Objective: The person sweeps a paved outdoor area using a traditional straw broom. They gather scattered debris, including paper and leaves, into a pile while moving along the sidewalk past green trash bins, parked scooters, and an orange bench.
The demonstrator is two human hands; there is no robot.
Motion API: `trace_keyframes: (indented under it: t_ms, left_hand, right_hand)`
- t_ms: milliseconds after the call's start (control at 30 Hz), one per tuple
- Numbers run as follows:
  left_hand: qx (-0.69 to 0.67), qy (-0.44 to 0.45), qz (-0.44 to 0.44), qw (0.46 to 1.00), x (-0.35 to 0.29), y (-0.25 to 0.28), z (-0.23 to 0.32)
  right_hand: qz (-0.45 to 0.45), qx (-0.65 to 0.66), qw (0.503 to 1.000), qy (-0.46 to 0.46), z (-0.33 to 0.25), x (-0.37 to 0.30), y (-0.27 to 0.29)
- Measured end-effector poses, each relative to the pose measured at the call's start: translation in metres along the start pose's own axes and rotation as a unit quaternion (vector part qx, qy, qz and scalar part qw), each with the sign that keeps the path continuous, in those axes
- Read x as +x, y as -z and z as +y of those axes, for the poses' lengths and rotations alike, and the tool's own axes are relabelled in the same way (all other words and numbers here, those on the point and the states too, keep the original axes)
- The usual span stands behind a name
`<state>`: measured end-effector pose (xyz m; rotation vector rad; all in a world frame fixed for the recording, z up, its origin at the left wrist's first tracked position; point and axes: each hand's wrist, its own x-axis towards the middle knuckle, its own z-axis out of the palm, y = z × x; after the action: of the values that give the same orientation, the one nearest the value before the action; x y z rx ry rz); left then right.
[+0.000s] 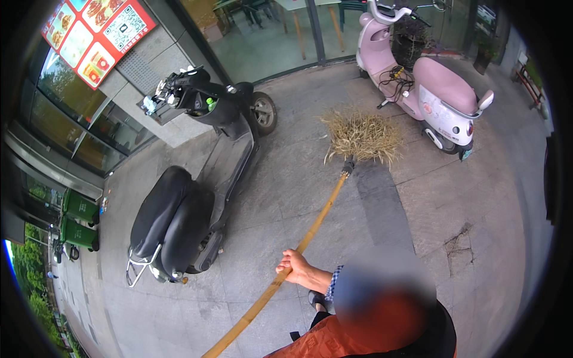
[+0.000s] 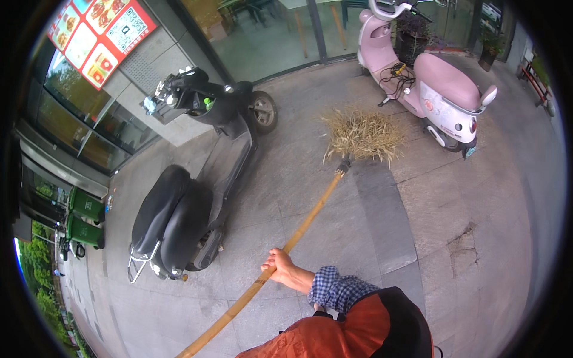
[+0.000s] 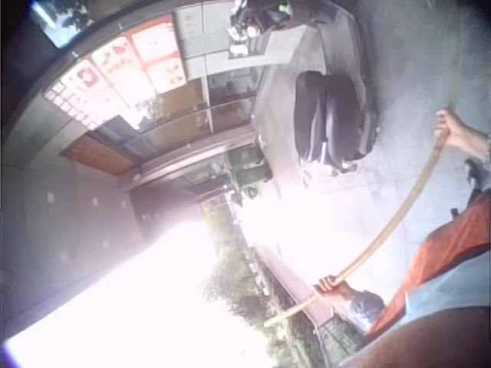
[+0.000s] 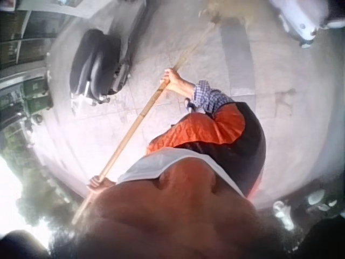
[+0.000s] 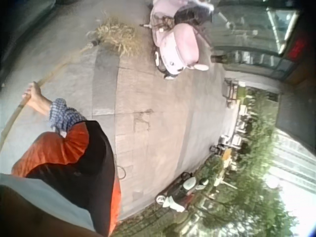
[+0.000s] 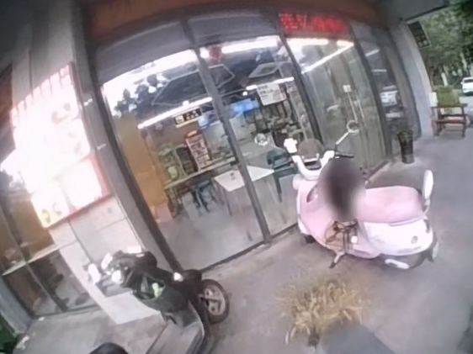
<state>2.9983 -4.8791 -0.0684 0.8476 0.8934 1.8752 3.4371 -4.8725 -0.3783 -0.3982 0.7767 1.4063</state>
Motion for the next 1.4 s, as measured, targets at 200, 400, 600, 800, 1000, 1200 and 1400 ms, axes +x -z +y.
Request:
trace_keyframes:
  t_ms: [200,400,600,800,1000,1200,1400]
  left_hand:
    - [-0.252,0.024,-0.148,0.956,-0.001,-0.071,-0.013]
    - [-0.024,-0.013,-0.335,0.942,-0.123,-0.217,-0.170]
    - [-0.053,0.057,-0.375,0.924,-0.047,-0.241,-0.150]
    - [-0.127,0.146,-0.395,0.898,0.054,-0.239,-0.039]
    - [-0.011,0.160,-0.244,0.956,-0.006,-0.251,-0.144]
    - [-0.044,0.462,-0.443,0.767,-0.159,-0.176,-0.236]
    - [-0.122,0.338,-0.585,0.727,-0.129,-0.192,-0.184]
  right_hand:
    - [-0.099,-0.005,0.995,0.028,-0.058,-0.024,-0.092]
    - [-0.178,0.053,0.949,0.253,-0.253,0.062,-0.086]
    - [-0.231,0.100,0.944,0.216,-0.184,0.032,-0.003]
    - [-0.255,0.108,0.957,0.089,-0.070,-0.099,-0.003]
    - [-0.303,0.200,0.922,0.136,-0.080,-0.085,0.149]
    - [0.063,0.204,0.896,0.389,-0.180,-0.143,0.243]
    - [-0.127,0.296,0.873,0.367,-0.156,-0.184,0.224]
